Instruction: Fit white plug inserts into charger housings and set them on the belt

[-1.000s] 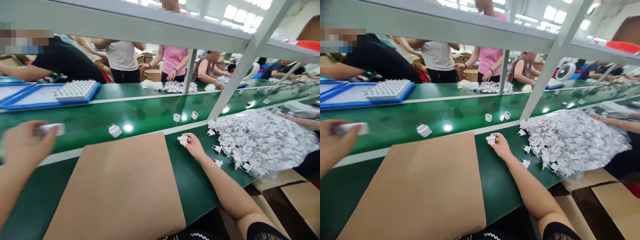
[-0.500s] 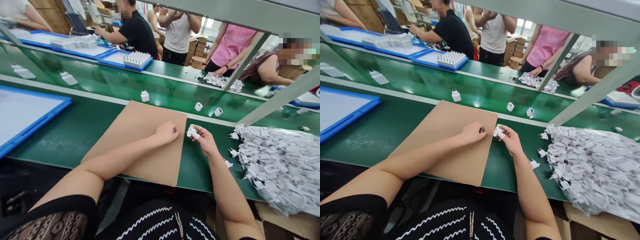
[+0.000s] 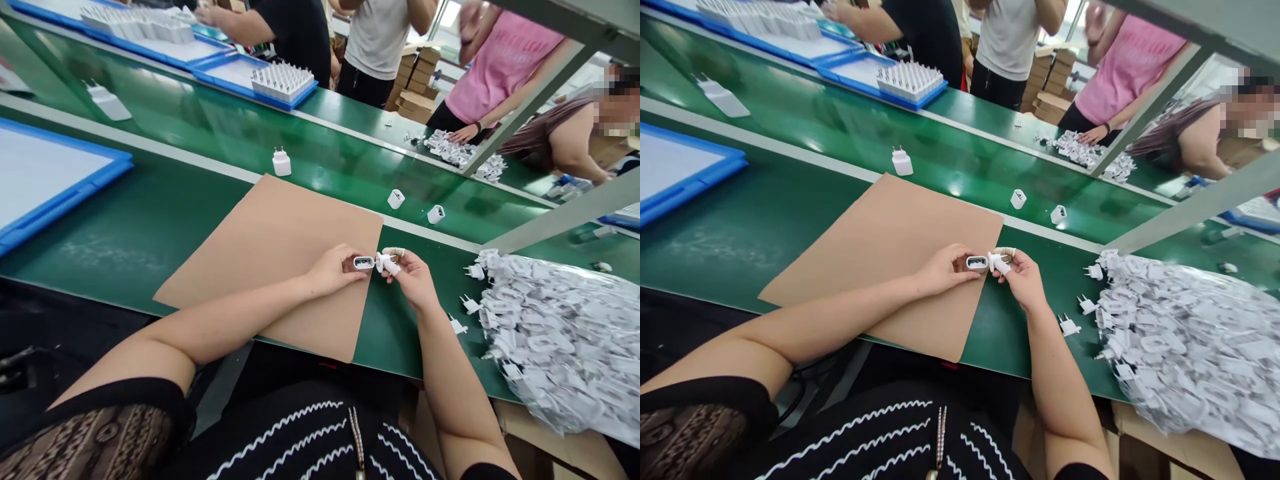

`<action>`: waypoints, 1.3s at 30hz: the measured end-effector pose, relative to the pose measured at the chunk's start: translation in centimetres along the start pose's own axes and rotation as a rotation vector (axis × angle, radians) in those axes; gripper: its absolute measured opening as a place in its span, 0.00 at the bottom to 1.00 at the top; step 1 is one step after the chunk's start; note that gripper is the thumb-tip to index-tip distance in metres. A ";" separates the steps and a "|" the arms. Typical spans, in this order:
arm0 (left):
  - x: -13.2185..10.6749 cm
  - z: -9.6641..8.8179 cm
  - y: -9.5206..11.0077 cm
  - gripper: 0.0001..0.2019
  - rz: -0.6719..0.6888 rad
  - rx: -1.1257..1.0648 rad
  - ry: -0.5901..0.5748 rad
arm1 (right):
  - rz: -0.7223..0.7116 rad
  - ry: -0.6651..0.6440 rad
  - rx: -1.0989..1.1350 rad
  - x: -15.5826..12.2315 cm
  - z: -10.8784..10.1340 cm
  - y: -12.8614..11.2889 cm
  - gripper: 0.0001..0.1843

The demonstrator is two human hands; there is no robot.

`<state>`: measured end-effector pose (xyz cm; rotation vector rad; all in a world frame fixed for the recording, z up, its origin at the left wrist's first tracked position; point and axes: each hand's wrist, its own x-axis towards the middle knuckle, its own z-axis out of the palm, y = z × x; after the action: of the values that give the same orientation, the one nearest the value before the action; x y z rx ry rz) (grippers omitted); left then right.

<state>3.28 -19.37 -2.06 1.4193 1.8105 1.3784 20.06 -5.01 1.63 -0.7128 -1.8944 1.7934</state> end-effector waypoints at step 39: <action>0.5 -0.3 -0.4 0.10 -0.118 -0.159 -0.055 | -0.542 -0.038 -1.179 0.7 3.6 -1.2 0.14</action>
<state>2.74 -19.06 -2.18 1.2374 1.6820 1.3760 17.16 -7.37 2.56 -0.3954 -2.7335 0.2545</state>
